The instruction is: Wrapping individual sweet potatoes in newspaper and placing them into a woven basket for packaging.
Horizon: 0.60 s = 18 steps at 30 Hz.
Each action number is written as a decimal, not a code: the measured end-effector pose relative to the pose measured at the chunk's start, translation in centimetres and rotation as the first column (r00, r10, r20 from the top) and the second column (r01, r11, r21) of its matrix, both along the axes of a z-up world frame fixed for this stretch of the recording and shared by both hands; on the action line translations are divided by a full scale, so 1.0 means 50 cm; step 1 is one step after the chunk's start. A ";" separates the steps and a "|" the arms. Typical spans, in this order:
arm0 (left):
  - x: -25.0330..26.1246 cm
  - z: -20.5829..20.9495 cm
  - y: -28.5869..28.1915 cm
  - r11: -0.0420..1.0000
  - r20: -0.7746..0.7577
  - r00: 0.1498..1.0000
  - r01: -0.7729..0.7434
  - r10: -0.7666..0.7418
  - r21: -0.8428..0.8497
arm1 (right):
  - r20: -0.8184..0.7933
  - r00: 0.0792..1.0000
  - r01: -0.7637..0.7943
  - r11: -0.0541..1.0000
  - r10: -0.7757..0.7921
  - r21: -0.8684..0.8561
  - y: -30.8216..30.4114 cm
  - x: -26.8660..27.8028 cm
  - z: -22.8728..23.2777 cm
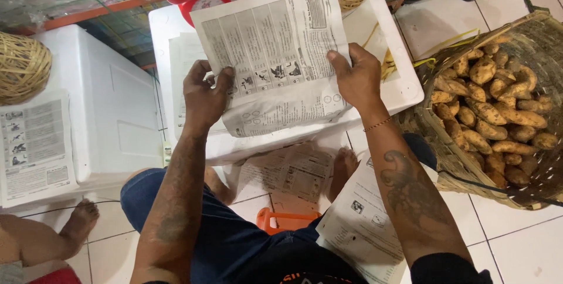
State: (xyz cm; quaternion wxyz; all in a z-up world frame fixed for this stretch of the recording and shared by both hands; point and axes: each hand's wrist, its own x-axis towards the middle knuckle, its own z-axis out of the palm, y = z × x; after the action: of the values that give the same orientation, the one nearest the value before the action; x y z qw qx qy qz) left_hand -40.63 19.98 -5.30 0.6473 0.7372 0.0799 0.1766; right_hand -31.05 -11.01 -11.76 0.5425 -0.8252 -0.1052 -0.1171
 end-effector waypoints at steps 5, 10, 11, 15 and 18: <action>0.002 0.038 -0.009 0.993 -0.051 0.999 0.020 -0.014 0.119 | -0.034 0.999 0.006 0.984 -0.012 -0.181 0.027 -0.021 0.082; 0.009 0.040 0.023 0.963 -0.153 0.987 0.085 -0.046 0.255 | -0.036 0.998 0.038 0.980 -0.046 -0.195 0.017 -0.007 0.095; 0.006 0.041 0.026 0.963 -0.172 0.984 0.091 -0.047 0.255 | -0.038 0.997 0.061 0.966 -0.073 -0.250 0.019 -0.003 0.101; 0.007 0.035 0.031 0.961 -0.204 0.979 0.066 -0.010 0.269 | -0.013 0.994 0.094 0.890 -0.112 -0.446 0.019 0.002 0.122; 0.018 0.054 0.018 0.979 -0.348 0.937 0.106 -0.040 0.174 | 0.392 0.915 0.350 0.682 -0.100 -0.643 0.050 -0.020 0.164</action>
State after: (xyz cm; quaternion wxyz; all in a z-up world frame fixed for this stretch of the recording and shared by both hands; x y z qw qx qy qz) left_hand -39.71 20.88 -2.61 0.5561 0.8176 0.1466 0.0282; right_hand -32.06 -8.53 -3.56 0.1446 -0.9438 -0.1256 -0.2693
